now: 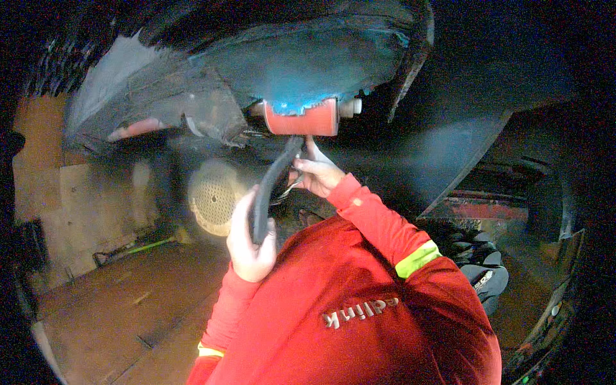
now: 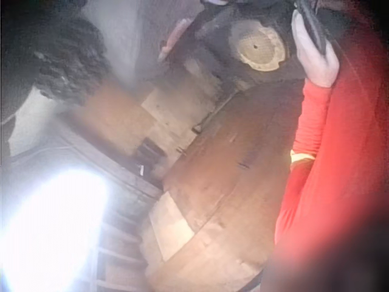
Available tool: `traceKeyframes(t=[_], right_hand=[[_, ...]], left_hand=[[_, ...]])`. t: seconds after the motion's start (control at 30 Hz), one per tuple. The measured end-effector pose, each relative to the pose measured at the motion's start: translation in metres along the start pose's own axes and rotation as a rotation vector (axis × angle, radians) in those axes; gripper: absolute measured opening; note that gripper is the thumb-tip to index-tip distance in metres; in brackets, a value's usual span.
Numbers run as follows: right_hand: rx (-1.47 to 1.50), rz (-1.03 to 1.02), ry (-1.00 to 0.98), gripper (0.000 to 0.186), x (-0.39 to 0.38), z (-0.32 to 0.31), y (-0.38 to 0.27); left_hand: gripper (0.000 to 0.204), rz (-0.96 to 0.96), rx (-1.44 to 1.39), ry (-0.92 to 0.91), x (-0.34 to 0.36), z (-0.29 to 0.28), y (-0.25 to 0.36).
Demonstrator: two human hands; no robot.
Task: The person repeatedly presses the soles of flip-flops against a rotating grinding wheel to smooth or shape them. After each sandal, they place it on a growing stack on the workbench and pick up the next one. The process continues for multiple sandals in a repetitive cycle.
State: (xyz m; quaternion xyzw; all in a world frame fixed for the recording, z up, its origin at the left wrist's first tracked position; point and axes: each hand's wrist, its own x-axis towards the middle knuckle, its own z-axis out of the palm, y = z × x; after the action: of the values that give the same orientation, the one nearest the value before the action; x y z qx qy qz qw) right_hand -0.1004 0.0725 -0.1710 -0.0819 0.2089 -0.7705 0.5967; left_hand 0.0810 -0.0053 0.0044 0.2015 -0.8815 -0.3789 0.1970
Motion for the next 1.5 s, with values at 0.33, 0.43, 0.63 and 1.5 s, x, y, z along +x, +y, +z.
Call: traceKeyframes(t=[0.33, 0.43, 0.63, 1.5], right_hand=[[0.213, 0.085, 0.218, 0.054, -0.012, -0.006, -0.019], [0.231, 0.175, 0.331, 0.05, -0.028, 0.001, -0.031], [0.099, 0.097, 0.216, 0.056, -0.031, 0.039, -0.052], [-0.131, 0.187, 0.364, 0.099, -0.044, 0.096, -0.06]], left_hand=[[0.055, -0.108, 0.053, -0.213, 0.077, 0.021, 0.026], [0.058, -0.269, -0.12, -0.351, 0.093, 0.036, 0.028], [0.057, -0.223, -0.172, -0.19, 0.069, 0.01, 0.051], [0.087, -0.343, -0.602, -0.358, 0.038, -0.031, 0.077]])
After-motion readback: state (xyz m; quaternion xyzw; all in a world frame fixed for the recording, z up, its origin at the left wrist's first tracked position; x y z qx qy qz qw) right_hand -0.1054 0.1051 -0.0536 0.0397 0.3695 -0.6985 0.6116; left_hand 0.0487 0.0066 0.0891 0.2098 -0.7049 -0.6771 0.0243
